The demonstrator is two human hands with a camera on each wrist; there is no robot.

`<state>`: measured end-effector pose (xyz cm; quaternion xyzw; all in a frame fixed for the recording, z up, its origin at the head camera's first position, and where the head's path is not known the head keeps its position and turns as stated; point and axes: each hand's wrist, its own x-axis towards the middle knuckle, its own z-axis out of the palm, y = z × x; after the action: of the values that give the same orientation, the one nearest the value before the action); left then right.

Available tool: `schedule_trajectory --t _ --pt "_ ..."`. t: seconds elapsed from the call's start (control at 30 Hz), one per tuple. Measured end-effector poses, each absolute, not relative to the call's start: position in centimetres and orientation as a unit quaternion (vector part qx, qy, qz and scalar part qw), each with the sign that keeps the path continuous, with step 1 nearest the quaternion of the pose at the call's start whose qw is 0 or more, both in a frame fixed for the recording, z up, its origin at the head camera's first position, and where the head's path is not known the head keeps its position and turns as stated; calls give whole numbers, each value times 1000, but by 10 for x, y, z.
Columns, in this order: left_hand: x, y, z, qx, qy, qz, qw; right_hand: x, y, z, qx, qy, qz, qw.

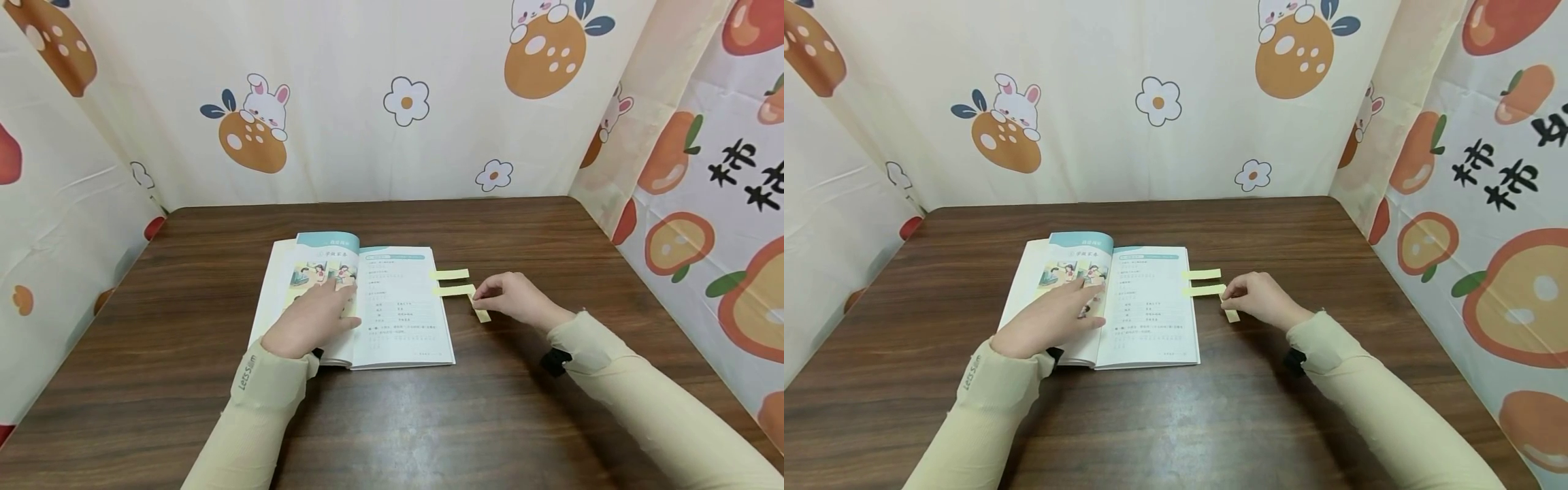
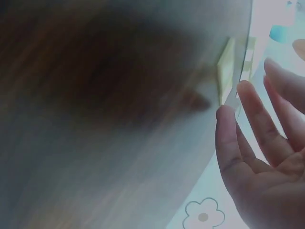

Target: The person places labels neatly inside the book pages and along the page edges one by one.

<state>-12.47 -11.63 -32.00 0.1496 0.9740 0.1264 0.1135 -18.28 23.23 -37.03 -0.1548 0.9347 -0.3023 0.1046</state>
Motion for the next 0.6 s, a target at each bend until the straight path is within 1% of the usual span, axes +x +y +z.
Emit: schedule_trajectory --t 0.13,0.23,0.43,0.6 --pt "-124 -116 -319 149 974 125 114 -178 237 -372 -214 937 -263 82" --pt "-124 -117 -320 148 974 125 115 -177 240 -373 -246 936 -237 78" --pt "-124 -116 -319 143 974 129 122 -173 243 -375 -285 936 -189 81" --pt "-124 -117 -318 146 974 128 119 -168 243 -374 -303 934 -179 69"
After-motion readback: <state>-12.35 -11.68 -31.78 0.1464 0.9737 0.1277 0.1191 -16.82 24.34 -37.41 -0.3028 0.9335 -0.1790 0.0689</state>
